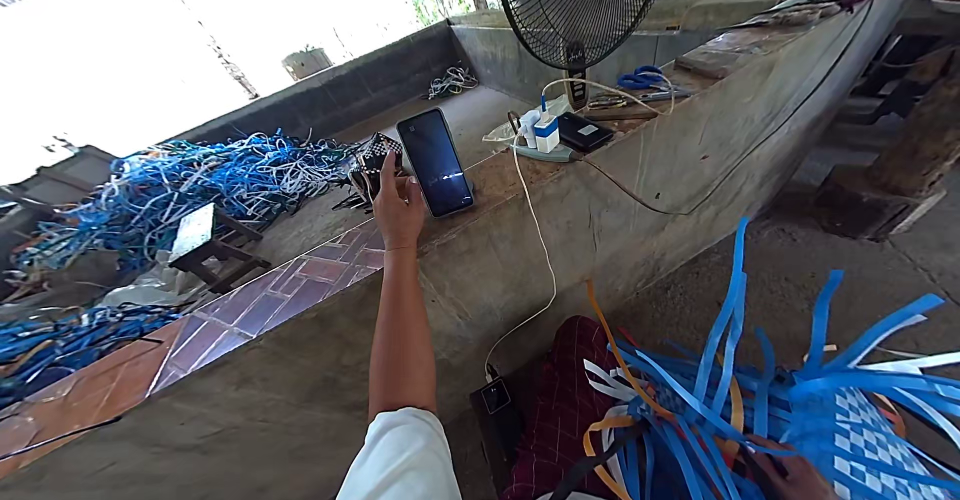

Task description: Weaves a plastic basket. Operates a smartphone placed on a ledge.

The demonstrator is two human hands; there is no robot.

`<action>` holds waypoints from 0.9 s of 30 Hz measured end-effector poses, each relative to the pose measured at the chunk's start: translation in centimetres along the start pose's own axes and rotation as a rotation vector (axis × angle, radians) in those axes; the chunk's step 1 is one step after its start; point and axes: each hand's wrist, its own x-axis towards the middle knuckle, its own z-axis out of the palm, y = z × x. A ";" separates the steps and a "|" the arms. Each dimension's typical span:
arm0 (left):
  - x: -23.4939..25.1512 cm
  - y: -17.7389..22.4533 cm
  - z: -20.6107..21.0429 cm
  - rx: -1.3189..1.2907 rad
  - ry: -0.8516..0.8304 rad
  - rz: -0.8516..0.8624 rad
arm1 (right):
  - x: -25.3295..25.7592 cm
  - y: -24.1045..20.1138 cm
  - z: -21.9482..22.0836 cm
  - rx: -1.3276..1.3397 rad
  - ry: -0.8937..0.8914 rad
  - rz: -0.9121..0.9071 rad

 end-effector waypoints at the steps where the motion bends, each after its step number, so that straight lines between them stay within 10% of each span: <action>1: 0.0 0.2 0.0 0.015 -0.020 -0.053 | 0.0 0.1 0.1 -0.003 0.009 -0.003; 27: -0.1 -0.1 0.0 -0.004 -0.049 -0.102 | 0.0 -0.3 -0.2 0.024 -0.001 -0.004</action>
